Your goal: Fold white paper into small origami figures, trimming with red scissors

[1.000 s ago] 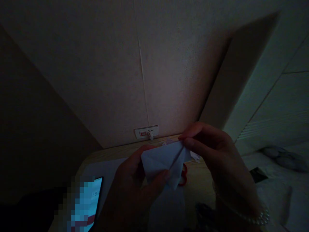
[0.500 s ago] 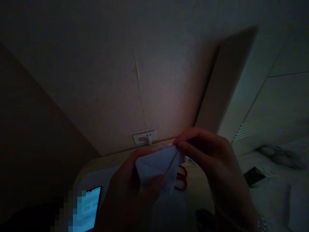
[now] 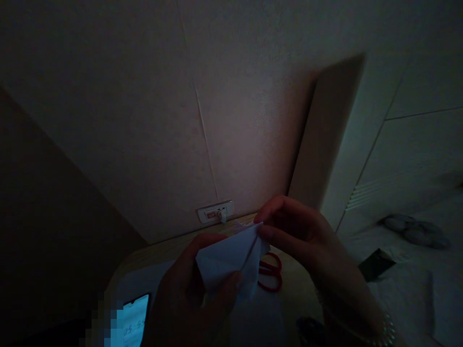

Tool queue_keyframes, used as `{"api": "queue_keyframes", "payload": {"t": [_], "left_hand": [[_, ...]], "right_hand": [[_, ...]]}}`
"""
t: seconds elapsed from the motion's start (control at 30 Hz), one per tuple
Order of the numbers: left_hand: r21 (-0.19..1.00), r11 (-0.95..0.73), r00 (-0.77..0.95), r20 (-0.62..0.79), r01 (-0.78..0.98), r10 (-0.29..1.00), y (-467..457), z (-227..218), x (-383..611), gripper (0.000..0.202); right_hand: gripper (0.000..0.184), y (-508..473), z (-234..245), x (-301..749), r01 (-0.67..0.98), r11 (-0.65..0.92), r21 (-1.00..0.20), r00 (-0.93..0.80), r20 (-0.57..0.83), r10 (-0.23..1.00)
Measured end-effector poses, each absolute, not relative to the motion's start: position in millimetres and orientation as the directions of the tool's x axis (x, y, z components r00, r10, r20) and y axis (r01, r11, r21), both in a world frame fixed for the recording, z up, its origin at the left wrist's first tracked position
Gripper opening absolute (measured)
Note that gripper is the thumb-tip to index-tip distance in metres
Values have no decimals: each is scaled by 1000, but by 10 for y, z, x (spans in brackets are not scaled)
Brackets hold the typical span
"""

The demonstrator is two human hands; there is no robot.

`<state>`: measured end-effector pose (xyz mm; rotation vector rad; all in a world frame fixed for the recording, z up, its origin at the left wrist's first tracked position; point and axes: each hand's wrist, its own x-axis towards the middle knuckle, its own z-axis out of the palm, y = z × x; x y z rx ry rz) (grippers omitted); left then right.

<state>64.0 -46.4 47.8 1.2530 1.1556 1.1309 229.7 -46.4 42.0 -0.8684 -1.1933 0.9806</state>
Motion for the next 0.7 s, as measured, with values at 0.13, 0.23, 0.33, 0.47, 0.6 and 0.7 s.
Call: {"api": "queue_keyframes", "payload": {"t": [0.13, 0.23, 0.33, 0.47, 0.6, 0.7], "left_hand": [[1000, 6, 96, -6, 1, 995, -462, 458, 639, 22], [1000, -10, 87, 10, 0, 996, -469, 452, 637, 23], [999, -29, 64, 31, -24, 997, -465, 451, 634, 22], [994, -26, 37, 30, -104, 999, -432, 443, 626, 21], [978, -69, -27, 65, -199, 998, -428, 447, 644, 21], [961, -116, -88, 97, -252, 991, -444, 457, 683, 22]], "right_hand": [[16, -518, 436, 2254, -144, 353, -925, 158, 330, 930], [18, -555, 437, 2209, -107, 387, -916, 195, 362, 912], [12, -548, 428, 2188, -53, 408, -911, 183, 393, 901], [23, -490, 397, 2195, -1, 377, -926, 132, 373, 918], [13, -447, 356, 2201, 40, 296, -954, 32, 297, 954], [13, -443, 351, 2170, 46, 243, -969, -50, 241, 969]]}}
